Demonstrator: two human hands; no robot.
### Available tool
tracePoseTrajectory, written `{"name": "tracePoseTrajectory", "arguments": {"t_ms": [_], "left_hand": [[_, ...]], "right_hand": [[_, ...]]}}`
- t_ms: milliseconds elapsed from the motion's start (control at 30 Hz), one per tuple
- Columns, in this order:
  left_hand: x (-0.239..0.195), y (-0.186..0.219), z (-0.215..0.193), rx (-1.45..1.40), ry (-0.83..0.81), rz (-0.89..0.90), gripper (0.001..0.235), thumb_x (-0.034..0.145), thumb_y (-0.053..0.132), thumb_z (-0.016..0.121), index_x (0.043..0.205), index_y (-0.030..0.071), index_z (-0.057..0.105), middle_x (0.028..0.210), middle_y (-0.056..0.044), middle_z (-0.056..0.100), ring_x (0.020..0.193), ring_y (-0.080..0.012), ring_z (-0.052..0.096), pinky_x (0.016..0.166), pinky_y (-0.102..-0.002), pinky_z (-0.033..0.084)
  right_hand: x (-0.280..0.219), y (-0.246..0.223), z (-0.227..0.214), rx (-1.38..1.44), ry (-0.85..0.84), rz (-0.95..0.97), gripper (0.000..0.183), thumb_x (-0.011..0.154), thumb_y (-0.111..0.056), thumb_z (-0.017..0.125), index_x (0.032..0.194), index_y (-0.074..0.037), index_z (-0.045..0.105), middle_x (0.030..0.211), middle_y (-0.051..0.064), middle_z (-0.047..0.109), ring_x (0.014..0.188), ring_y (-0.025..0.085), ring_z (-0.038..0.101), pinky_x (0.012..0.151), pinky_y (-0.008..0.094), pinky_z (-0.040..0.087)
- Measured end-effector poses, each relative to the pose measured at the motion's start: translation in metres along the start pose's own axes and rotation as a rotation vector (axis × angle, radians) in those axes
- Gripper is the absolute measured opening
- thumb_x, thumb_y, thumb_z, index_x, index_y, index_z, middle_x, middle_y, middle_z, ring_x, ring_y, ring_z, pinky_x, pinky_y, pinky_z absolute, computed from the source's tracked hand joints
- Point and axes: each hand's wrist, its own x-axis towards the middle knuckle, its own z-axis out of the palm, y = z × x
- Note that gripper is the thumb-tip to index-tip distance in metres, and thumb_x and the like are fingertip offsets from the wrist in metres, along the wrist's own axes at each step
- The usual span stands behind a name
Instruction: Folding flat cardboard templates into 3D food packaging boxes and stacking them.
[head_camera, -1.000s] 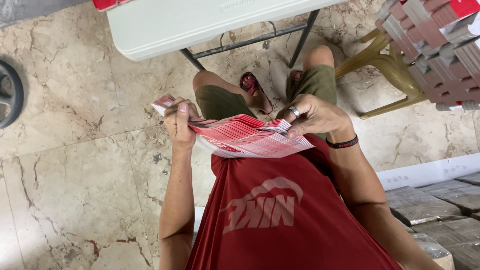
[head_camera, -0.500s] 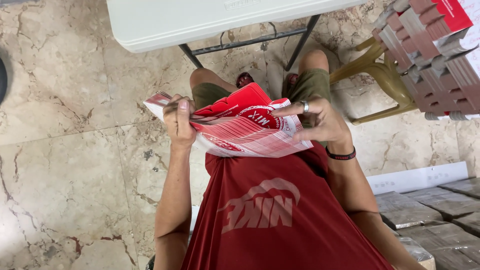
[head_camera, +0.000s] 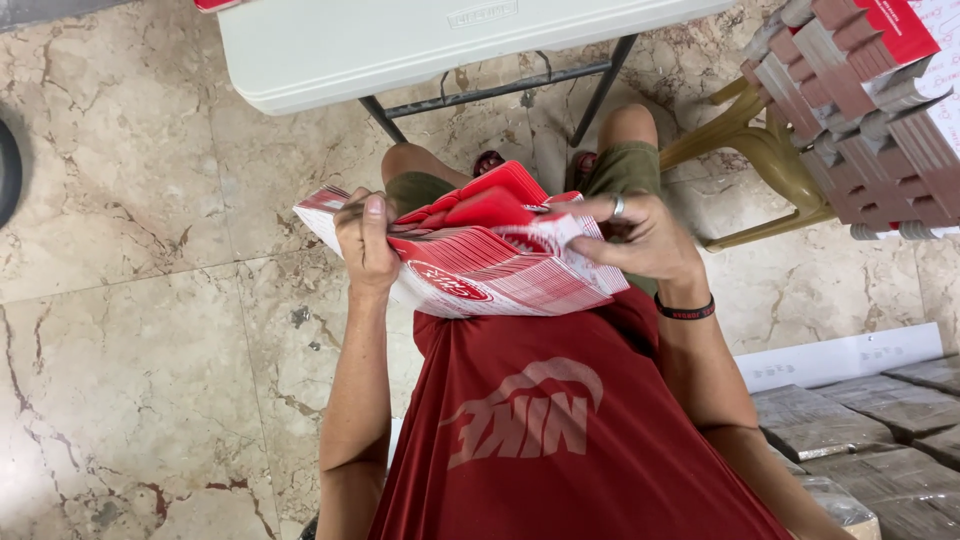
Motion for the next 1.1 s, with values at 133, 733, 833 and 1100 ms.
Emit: {"name": "tracePoseTrajectory", "arguments": {"t_ms": [133, 733, 833, 1100], "left_hand": [[-0.002, -0.003, 0.0, 0.014, 0.006, 0.005, 0.056, 0.112, 0.017, 0.038, 0.057, 0.01, 0.046, 0.048, -0.009, 0.042, 0.043, -0.0309, 0.039, 0.056, -0.039, 0.039], [-0.006, -0.008, -0.001, 0.019, 0.013, 0.051, 0.055, 0.112, 0.013, 0.037, 0.058, 0.01, 0.049, 0.048, -0.009, 0.044, 0.041, -0.0337, 0.043, 0.057, -0.041, 0.043], [-0.004, -0.005, -0.001, 0.021, 0.011, 0.051, 0.055, 0.112, 0.013, 0.037, 0.059, 0.01, 0.049, 0.048, -0.009, 0.044, 0.042, -0.0341, 0.044, 0.057, -0.041, 0.043], [-0.008, -0.009, -0.001, 0.043, 0.013, 0.048, 0.054, 0.112, 0.013, 0.038, 0.059, 0.009, 0.051, 0.049, -0.01, 0.045, 0.043, -0.0352, 0.043, 0.057, -0.041, 0.042]], "right_hand": [[0.004, -0.007, 0.005, -0.123, 0.053, -0.049, 0.046, 0.085, 0.008, 0.07, 0.13, 0.005, 0.066, 0.059, 0.003, 0.052, 0.047, 0.008, 0.037, 0.044, 0.022, 0.035], [0.001, 0.016, -0.008, -0.107, -0.066, -0.015, 0.039, 0.079, -0.009, 0.088, 0.113, 0.003, 0.076, 0.1, 0.019, 0.079, 0.093, 0.021, 0.074, 0.08, 0.034, 0.058], [-0.002, 0.02, -0.009, -0.103, -0.06, -0.012, 0.037, 0.079, -0.008, 0.087, 0.113, 0.003, 0.076, 0.101, 0.018, 0.079, 0.095, 0.021, 0.075, 0.081, 0.035, 0.059], [-0.007, 0.026, -0.006, -0.081, -0.031, -0.049, 0.037, 0.08, -0.005, 0.086, 0.114, 0.004, 0.075, 0.105, 0.021, 0.078, 0.101, 0.026, 0.075, 0.087, 0.036, 0.058]]}}
